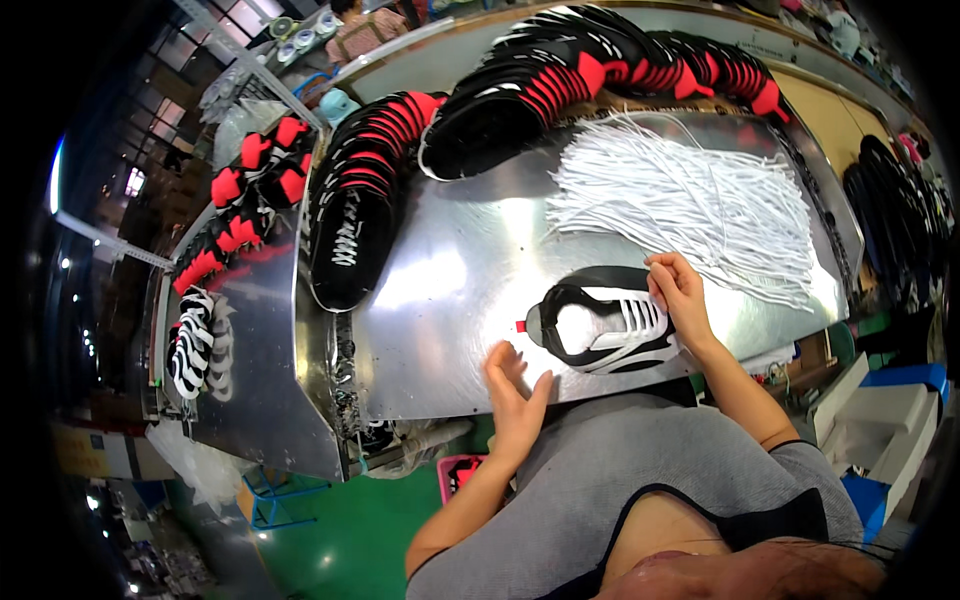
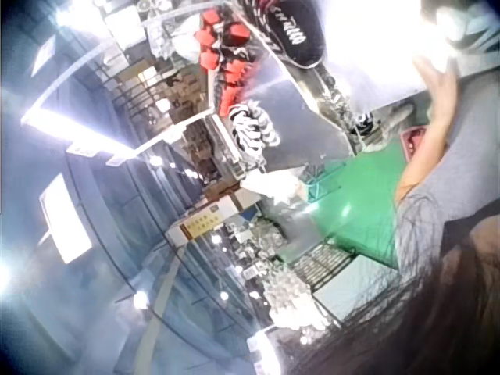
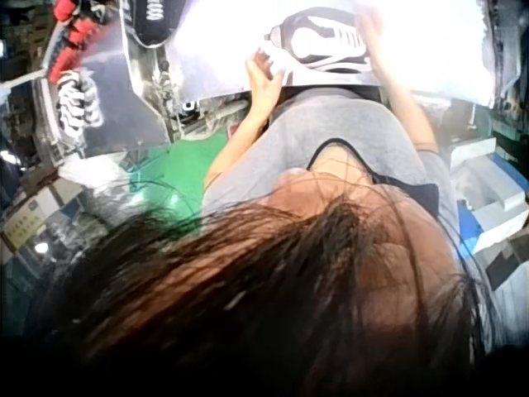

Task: The person pulls white laces through the eyelets of a black and white shoe using a hook tool. They handle the shoe by hand and manipulate the hook to thread the laces through the upper material while working at a metal table.

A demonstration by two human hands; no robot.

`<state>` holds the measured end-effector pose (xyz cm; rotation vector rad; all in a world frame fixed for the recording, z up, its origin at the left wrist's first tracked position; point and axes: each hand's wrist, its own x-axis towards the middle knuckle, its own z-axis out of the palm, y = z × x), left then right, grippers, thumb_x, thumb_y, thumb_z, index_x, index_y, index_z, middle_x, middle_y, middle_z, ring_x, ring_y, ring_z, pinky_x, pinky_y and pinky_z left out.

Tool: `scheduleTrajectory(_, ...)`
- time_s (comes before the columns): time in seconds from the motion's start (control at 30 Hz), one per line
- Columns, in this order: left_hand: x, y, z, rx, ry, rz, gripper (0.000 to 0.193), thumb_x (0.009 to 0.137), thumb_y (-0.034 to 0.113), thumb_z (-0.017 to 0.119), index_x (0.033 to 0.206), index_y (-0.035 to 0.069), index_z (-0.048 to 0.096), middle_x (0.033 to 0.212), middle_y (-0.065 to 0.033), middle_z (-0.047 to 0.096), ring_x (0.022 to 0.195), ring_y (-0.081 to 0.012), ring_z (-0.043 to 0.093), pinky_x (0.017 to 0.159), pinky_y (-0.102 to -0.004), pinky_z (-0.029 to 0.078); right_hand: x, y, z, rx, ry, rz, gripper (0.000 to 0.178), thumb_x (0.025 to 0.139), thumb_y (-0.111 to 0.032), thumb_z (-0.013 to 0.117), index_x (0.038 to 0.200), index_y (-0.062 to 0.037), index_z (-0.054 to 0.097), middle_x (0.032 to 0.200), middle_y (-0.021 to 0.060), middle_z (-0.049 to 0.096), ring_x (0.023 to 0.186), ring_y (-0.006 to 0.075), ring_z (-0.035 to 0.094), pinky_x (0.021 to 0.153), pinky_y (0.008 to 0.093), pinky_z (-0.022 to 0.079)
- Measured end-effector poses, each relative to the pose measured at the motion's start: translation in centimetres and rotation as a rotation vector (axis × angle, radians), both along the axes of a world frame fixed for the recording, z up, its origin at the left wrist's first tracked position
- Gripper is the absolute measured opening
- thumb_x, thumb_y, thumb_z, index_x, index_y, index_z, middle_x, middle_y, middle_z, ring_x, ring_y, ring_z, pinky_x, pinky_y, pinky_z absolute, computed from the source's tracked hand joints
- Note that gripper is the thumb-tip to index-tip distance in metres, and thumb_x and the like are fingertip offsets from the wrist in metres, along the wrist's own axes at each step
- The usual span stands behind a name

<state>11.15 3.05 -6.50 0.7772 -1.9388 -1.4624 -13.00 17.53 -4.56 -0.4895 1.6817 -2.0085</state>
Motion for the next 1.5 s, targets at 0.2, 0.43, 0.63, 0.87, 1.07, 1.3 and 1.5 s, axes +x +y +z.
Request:
scheduleTrajectory(0.2, 0.8, -3.7, -1.9, 1.379, 0.507, -0.324, 0.030, 0.096, 0.021, 0.062, 0.121, 0.005, 0.060, 0.111, -0.0064, 0.066, 0.109, -0.0204, 0.060, 0.090, -0.0351, 0.051, 1.3, -4.4, 0.6, 0.003, -0.046, 0.175, 0.016, 0.100, -0.019, 0.057, 0.103, -0.0043, 0.061, 0.070, -0.0029, 0.054, 0.056, 0.0016, 0.040, 0.049, 0.0179, 0.029)
scheduleTrajectory(0.43, -1.6, -7.1, 11.1, 0.922, 0.615, -0.300, 0.039, 0.092, 0.017, 0.062, 0.126, -0.002, 0.055, 0.116, -0.0119, 0.066, 0.104, -0.0201, 0.065, 0.092, -0.0337, 0.052, 3.0, -7.0, 3.4, -0.157, -0.408, 0.416, 0.022, 0.102, -0.025, 0.053, 0.106, -0.0047, 0.060, 0.068, -0.0009, 0.051, 0.050, 0.0036, 0.036, 0.044, 0.0194, 0.024)
scheduleTrajectory(0.63, -2.4, -15.4, 11.7, -0.269, 0.005, 0.287, 0.026, 0.094, 0.019, 0.064, 0.103, -0.005, 0.061, 0.098, -0.0158, 0.068, 0.086, -0.0201, 0.063, 0.079, -0.0339, 0.049, 0.4, -4.3, 1.8, -0.038, -0.372, 0.303, 0.020, 0.101, -0.024, 0.054, 0.105, -0.0050, 0.059, 0.069, -0.0007, 0.053, 0.049, 0.0039, 0.038, 0.041, 0.0194, 0.025)
scheduleTrajectory(0.87, -12.6, -35.8, -0.3, -0.530, -0.166, 0.629, 0.052, 0.095, 0.024, 0.059, 0.130, -0.011, 0.042, 0.110, -0.0338, 0.061, 0.102, -0.0509, 0.057, 0.088, -0.0494, 0.045, -0.7, -2.7, 1.5, -0.028, -0.404, 0.237, 0.019, 0.101, -0.024, 0.056, 0.103, -0.0055, 0.058, 0.071, -0.0004, 0.056, 0.050, 0.0039, 0.041, 0.042, 0.0198, 0.027)
scheduleTrajectory(1.07, -20.3, -40.1, 0.6, -0.302, 0.184, 0.332, 0.057, 0.095, 0.020, 0.061, 0.139, -0.008, 0.038, 0.132, -0.0271, 0.053, 0.117, -0.0369, 0.054, 0.103, -0.0375, 0.039, -3.0, -2.5, 3.4, 0.048, -0.236, 0.203, 0.019, 0.101, -0.024, 0.055, 0.106, -0.0060, 0.059, 0.073, -0.0002, 0.057, 0.052, 0.0042, 0.042, 0.046, 0.0199, 0.031)
scheduleTrajectory(1.3, -19.2, -25.7, 0.5, -0.572, 0.091, 0.151, 0.051, 0.091, 0.018, 0.068, 0.133, -0.003, 0.048, 0.130, -0.0209, 0.052, 0.116, -0.0313, 0.053, 0.094, -0.0373, 0.045, -10.9, -4.4, 5.6, 0.024, 0.023, -0.026, 0.014, 0.100, -0.021, 0.056, 0.099, -0.0067, 0.055, 0.087, 0.0026, 0.065, 0.055, 0.0041, 0.045, 0.050, 0.0194, 0.036)
scheduleTrajectory(1.5, -29.2, -22.8, 3.6, 0.001, 0.071, -0.192, 0.064, 0.090, 0.028, 0.072, 0.138, -0.003, 0.045, 0.140, -0.0152, 0.048, 0.118, -0.0223, 0.050, 0.098, -0.0331, 0.043, -24.7, -14.8, 4.4, 0.036, 0.679, -0.199, 0.031, 0.086, -0.013, 0.069, 0.113, -0.0042, 0.059, 0.103, 0.0071, 0.066, 0.096, 0.0177, 0.063, 0.088, 0.0311, 0.049)
